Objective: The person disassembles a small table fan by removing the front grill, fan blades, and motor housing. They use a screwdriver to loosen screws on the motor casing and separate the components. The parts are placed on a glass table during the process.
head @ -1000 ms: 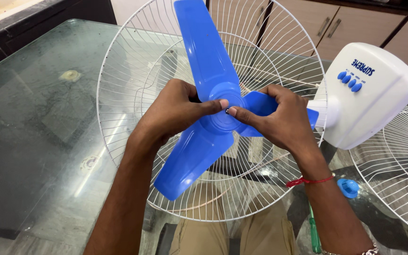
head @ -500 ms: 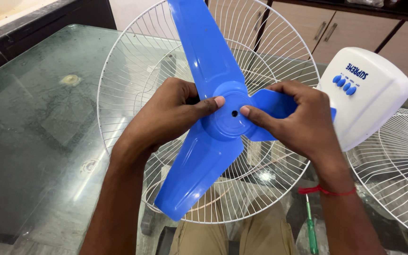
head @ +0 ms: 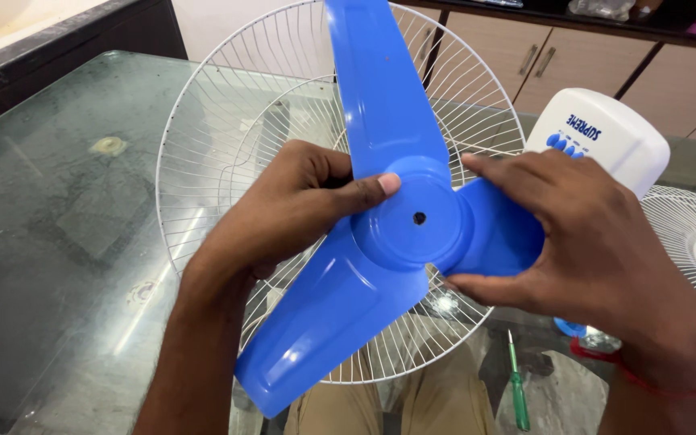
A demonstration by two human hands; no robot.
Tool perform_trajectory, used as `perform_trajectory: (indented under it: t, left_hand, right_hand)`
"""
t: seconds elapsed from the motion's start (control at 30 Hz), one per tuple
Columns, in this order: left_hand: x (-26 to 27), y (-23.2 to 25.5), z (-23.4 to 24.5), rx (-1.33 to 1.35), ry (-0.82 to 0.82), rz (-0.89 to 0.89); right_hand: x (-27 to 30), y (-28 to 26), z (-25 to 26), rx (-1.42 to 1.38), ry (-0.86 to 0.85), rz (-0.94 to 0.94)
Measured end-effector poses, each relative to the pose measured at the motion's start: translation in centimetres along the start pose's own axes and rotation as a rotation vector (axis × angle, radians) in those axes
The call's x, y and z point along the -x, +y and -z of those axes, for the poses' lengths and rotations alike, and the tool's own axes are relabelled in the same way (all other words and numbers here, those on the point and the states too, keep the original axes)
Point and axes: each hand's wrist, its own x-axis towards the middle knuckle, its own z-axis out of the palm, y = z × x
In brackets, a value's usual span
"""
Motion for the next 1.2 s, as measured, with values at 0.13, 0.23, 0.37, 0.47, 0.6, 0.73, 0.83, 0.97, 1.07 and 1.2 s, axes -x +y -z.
perform_trajectory:
  t: [0.13,0.23,0.37,0.47,0.6,0.73,0.83,0.97,1.07,1.2]
  left_hand:
    - [-0.3,-0.3,-1.3,0.063,-0.029,0.029]
    - [-0.5,-0.4,-2.2,0.142,-0.074,0.006]
    - [-0.5,-0.4,-2.8,0.058,-0.079,0.033]
    - [-0.9,-0.5,-2.7,-0.099,-0.056,0.0]
    - [-1.4,-1.2,-1.8,-0.249,0.043,0.035]
    - [-1.5,-2.5,-1.3,-0.531,0.242,-0.161]
    - [-2.0,-3.4,-1.2,-0.678,0.231,-0.244]
    - [-2.3,-3.6,-1.5,-0.636,0.128,-0.075]
    - [-2.3,-3.5,-1.7,-0.632,0.132,-0.095]
    - [-2.2,-3.3,-1.8,-0.64,0.148,-0.141]
  right_hand:
    - [0.7,0.0,0.2,0.204,0.011,0.012]
    - [1.2,-0.2,0.2,0.227,0.009,0.016]
    - [1.2,-0.1,0.5,0.142,-0.038,-0.03]
    - [1.1,0.6,1.0,0.02,-0.167,-0.156]
    - [1.5,2.5,1.5,-0.138,-0.205,-0.084]
    - [3.3,5.7,2.1,-0.045,-0.333,-0.295]
    - [5.6,9.5,2.2,-0.015,-0.346,-0.296]
    - [10.4,14.7,2.2,-0.103,-0.276,-0.374]
    - [13.7,18.5,2.4,-0.147,-0.272,-0.473]
    - [16.7,23.5,2.8,-0.089,-0.295,-0.135]
